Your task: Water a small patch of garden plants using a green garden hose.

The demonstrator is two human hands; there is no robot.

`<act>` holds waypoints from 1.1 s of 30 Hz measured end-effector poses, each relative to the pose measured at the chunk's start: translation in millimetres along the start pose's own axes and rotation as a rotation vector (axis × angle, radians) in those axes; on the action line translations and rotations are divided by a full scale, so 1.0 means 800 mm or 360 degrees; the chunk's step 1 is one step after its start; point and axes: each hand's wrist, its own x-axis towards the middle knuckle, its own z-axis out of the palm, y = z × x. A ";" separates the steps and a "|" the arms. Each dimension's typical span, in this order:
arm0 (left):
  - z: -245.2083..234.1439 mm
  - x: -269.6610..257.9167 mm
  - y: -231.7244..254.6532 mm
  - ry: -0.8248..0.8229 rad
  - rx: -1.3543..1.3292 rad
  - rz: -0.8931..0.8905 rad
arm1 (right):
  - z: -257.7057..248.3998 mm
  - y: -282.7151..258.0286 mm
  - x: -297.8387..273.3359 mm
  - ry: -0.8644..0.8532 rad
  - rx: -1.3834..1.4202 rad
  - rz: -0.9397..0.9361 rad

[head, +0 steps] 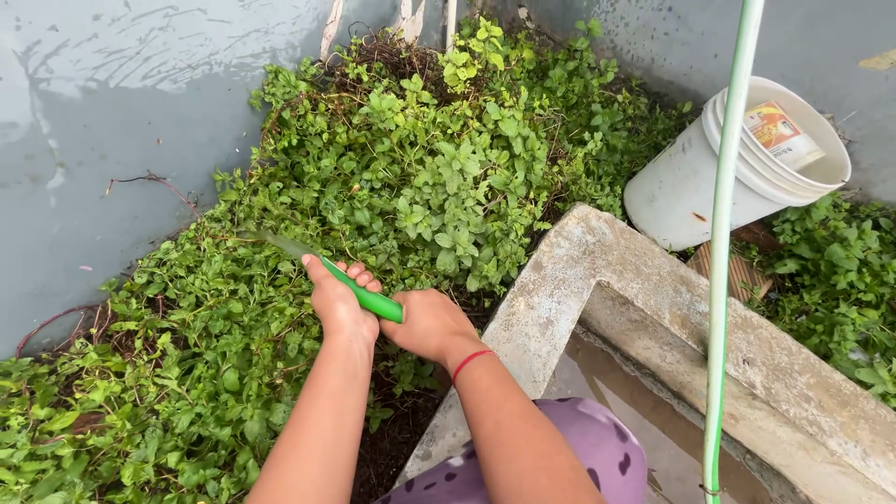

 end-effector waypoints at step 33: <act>0.012 0.024 -0.007 -0.0089 0.0449 -0.0162 | -0.004 0.001 -0.009 0.0072 -0.0031 -0.0062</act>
